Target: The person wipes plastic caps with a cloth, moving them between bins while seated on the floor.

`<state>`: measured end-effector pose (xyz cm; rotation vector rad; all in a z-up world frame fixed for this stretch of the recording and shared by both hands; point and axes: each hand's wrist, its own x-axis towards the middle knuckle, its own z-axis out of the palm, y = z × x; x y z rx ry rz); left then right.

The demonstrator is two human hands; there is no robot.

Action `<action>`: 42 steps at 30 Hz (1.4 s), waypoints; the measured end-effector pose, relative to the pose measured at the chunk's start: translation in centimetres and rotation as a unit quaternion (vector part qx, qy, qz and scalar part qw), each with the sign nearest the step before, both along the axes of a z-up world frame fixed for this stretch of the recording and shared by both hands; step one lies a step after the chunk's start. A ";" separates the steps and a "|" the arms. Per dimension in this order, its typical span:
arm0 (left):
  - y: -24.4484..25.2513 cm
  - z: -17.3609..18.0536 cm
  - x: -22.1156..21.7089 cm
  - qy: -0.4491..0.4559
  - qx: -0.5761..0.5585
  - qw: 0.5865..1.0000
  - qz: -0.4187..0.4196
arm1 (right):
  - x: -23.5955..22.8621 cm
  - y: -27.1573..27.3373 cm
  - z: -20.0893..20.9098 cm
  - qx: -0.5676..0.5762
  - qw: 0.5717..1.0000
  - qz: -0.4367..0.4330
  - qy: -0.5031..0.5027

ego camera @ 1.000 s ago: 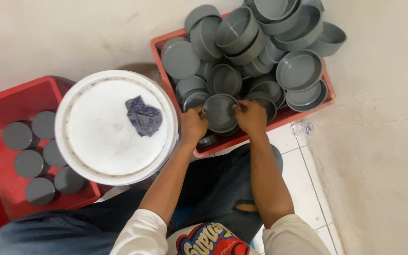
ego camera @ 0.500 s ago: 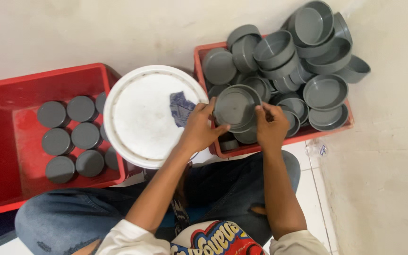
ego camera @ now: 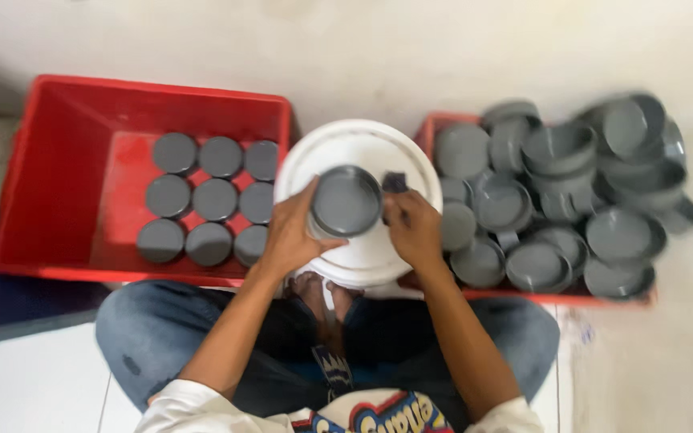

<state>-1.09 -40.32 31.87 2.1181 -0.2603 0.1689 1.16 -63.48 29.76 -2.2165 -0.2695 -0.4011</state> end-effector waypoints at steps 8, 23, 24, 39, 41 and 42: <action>0.1 -2.9 -0.4 0.061 0.088 0.994 -0.025 | 0.4 -1.7 -2.4 -0.251 0.968 0.032 0.006; -0.3 -2.7 0.7 0.059 0.088 0.991 -0.078 | -2.1 4.0 2.0 -0.341 0.900 0.259 0.083; -0.2 -2.7 0.4 0.060 0.085 0.991 -0.081 | -2.6 4.3 2.6 -0.335 0.892 0.289 0.094; -0.2 -3.1 0.2 0.041 0.088 0.994 -0.057 | -1.9 4.9 4.6 -0.490 0.825 0.202 0.195; -0.2 -3.5 0.2 0.036 0.090 0.994 -0.055 | -2.1 4.8 4.3 -0.387 0.865 0.236 0.215; -0.3 -3.8 0.2 0.031 0.092 0.994 -0.050 | -2.1 4.7 4.2 -0.280 0.893 0.269 0.230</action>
